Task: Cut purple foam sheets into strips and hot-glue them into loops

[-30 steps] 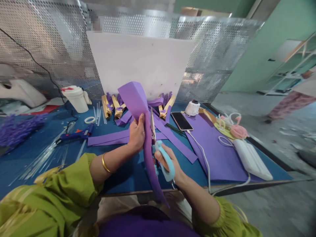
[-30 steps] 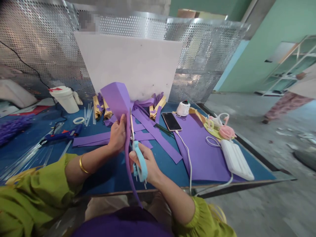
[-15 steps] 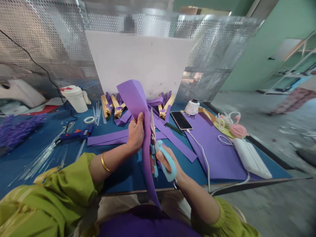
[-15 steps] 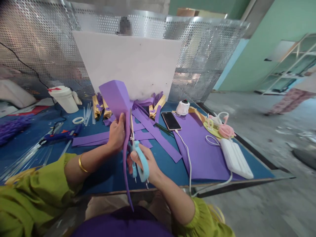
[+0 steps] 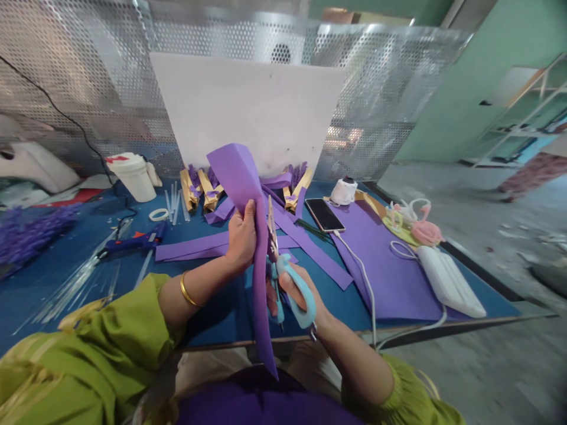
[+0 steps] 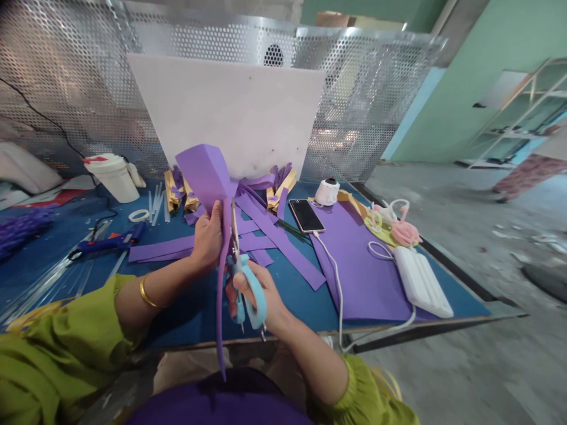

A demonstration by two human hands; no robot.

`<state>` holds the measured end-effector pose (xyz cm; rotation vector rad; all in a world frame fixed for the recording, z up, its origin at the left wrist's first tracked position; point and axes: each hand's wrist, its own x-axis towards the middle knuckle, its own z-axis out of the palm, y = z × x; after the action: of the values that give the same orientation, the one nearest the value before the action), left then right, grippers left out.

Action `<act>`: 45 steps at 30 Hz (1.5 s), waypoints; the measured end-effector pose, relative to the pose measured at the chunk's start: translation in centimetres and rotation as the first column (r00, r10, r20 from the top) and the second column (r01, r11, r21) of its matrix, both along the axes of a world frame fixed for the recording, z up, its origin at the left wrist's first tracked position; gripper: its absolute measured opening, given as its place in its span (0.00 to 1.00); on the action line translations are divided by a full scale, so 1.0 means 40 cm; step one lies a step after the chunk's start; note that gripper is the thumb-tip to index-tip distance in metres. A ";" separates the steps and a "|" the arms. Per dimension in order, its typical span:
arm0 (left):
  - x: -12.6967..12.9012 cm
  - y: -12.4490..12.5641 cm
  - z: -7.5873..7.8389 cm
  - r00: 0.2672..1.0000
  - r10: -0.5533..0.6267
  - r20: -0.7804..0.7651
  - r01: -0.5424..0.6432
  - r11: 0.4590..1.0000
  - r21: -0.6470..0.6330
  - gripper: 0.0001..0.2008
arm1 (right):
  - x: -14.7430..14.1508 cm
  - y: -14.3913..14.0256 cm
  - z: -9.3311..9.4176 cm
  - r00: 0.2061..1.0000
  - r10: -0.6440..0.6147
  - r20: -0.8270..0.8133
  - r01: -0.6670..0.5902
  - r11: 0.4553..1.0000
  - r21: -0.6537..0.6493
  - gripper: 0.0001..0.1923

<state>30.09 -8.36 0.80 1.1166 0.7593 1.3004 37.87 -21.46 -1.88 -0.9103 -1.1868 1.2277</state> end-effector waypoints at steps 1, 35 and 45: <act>0.001 -0.002 0.004 1.000 -0.001 0.009 0.001 1.000 -0.015 0.21 | -0.001 0.000 -0.003 1.000 -0.010 0.000 0.010 1.000 0.005 0.27; 0.015 -0.011 -0.020 0.990 -0.131 0.049 0.132 0.991 -0.021 0.21 | 0.012 0.010 0.017 0.989 -0.146 0.019 0.147 0.985 -0.094 0.29; 0.019 -0.017 -0.033 0.972 -0.234 0.030 0.235 0.972 -0.017 0.22 | 0.033 0.015 0.023 0.988 -0.153 0.037 0.156 0.984 -0.088 0.28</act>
<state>30.86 -9.06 -0.50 1.1332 0.5981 1.1041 39.17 -20.87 -0.95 -1.0720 -1.0698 1.1535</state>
